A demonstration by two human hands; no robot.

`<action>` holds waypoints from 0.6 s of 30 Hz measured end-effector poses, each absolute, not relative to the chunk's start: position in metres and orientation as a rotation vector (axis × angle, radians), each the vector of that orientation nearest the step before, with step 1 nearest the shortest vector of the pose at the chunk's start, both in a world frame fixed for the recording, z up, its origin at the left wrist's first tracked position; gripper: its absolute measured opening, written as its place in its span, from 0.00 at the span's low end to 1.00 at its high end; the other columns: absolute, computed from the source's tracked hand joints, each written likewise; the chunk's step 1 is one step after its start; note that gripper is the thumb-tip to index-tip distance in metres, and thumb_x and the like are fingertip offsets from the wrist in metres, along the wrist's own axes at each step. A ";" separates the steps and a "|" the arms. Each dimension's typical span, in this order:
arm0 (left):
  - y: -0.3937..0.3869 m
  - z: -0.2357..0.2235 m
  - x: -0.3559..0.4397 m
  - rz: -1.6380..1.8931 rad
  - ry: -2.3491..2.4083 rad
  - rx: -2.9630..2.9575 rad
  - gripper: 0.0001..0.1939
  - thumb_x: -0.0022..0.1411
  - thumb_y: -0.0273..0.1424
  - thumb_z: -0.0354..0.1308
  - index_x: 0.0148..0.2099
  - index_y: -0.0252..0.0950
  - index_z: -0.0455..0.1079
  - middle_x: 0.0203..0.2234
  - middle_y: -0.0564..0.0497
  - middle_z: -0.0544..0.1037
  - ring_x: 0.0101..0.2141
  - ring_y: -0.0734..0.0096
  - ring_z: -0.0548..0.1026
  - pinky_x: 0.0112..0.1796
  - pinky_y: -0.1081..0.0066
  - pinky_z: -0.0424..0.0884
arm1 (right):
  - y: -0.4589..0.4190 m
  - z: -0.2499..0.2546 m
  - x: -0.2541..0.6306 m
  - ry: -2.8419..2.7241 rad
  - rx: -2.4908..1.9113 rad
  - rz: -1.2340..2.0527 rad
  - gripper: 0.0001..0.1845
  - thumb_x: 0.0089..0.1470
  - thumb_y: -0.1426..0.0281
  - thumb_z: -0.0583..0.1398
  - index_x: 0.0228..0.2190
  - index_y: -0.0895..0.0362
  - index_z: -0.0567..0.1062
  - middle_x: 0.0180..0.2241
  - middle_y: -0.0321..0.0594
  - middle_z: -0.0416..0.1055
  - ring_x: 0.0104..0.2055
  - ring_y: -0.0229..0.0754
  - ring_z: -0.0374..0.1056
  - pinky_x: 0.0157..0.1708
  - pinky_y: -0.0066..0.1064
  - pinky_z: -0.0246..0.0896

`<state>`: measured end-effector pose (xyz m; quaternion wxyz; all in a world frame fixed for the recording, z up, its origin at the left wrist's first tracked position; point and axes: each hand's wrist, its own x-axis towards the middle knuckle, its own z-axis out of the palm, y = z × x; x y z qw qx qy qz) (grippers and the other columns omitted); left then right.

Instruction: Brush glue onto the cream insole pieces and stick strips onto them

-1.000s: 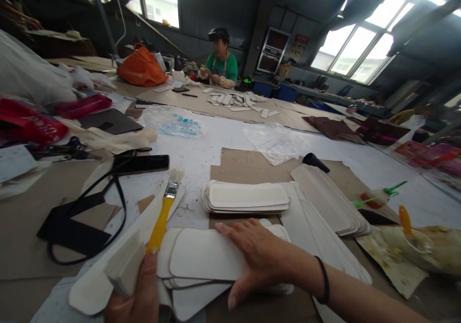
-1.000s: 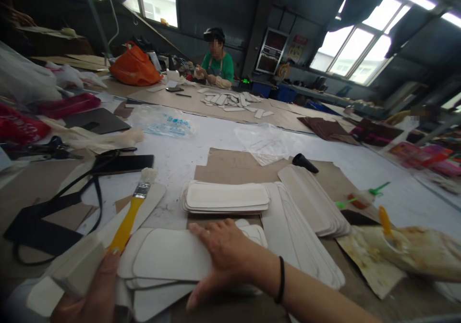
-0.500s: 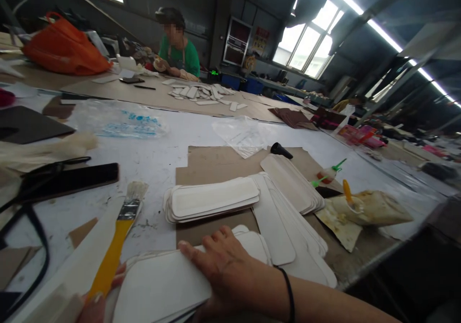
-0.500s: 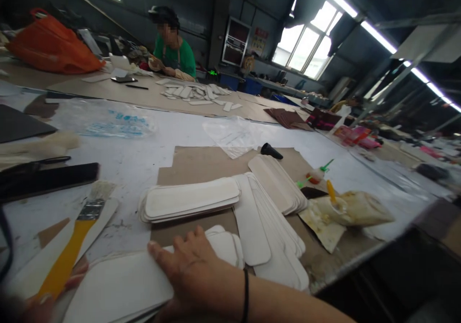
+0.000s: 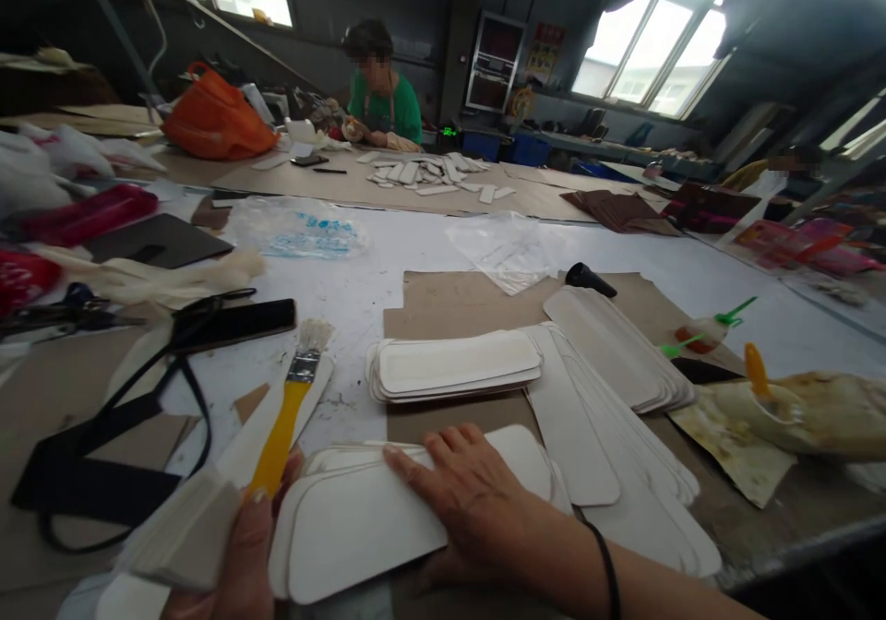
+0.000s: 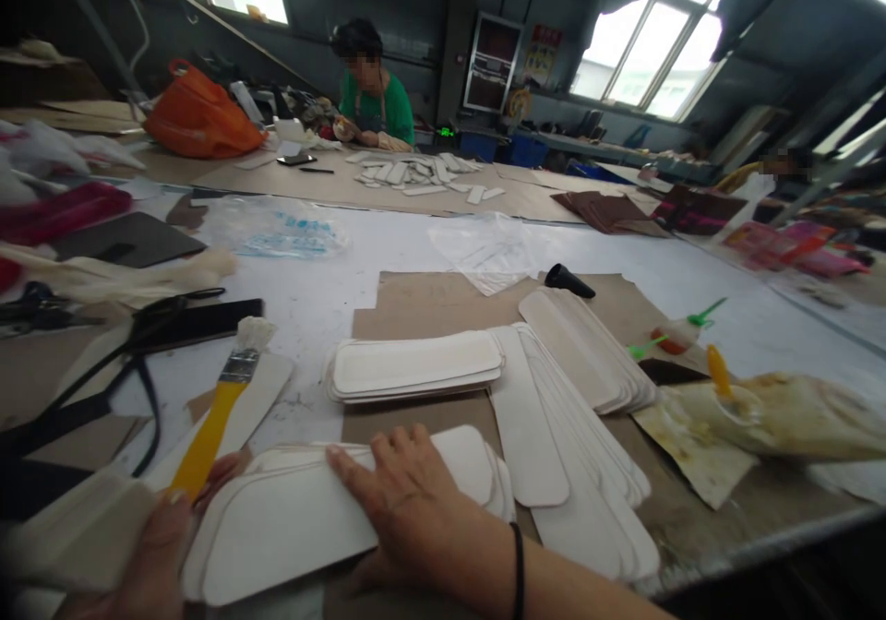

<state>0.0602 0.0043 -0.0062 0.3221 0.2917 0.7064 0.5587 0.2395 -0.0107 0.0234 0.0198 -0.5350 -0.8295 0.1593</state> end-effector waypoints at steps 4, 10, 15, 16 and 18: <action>0.016 0.025 0.057 1.293 1.641 0.726 0.21 0.50 0.45 0.59 0.39 0.34 0.75 0.39 0.49 0.78 0.48 0.57 0.70 0.55 0.60 0.60 | -0.009 0.022 0.236 -2.526 -1.619 0.608 0.58 0.35 0.50 0.65 0.61 0.52 0.44 0.52 0.52 0.59 0.50 0.59 0.55 0.52 0.51 0.43; 0.023 0.011 0.044 1.188 1.667 0.998 0.24 0.47 0.49 0.58 0.37 0.35 0.75 0.40 0.48 0.78 0.47 0.54 0.70 0.54 0.58 0.61 | -0.010 0.023 0.232 -2.467 -1.600 0.558 0.49 0.41 0.59 0.63 0.60 0.55 0.49 0.48 0.49 0.62 0.47 0.54 0.56 0.51 0.46 0.45; 0.017 0.006 0.048 1.203 1.762 1.034 0.20 0.49 0.47 0.56 0.34 0.35 0.74 0.37 0.48 0.78 0.45 0.54 0.71 0.54 0.56 0.60 | -0.010 0.018 0.226 -2.466 -1.609 0.479 0.51 0.37 0.56 0.63 0.59 0.61 0.50 0.46 0.52 0.63 0.45 0.54 0.56 0.50 0.48 0.45; 0.017 0.006 0.049 1.185 1.789 1.002 0.20 0.49 0.47 0.56 0.34 0.35 0.74 0.37 0.47 0.78 0.46 0.53 0.71 0.54 0.55 0.59 | -0.010 0.017 0.226 -2.463 -1.616 0.467 0.52 0.37 0.55 0.63 0.59 0.62 0.51 0.45 0.52 0.63 0.43 0.54 0.56 0.48 0.48 0.47; 0.018 0.007 0.050 1.150 1.840 0.933 0.21 0.49 0.47 0.57 0.35 0.35 0.74 0.38 0.47 0.78 0.47 0.52 0.70 0.54 0.54 0.58 | -0.009 0.016 0.225 -2.455 -1.638 0.433 0.52 0.37 0.52 0.62 0.58 0.63 0.52 0.42 0.52 0.64 0.41 0.54 0.57 0.45 0.47 0.50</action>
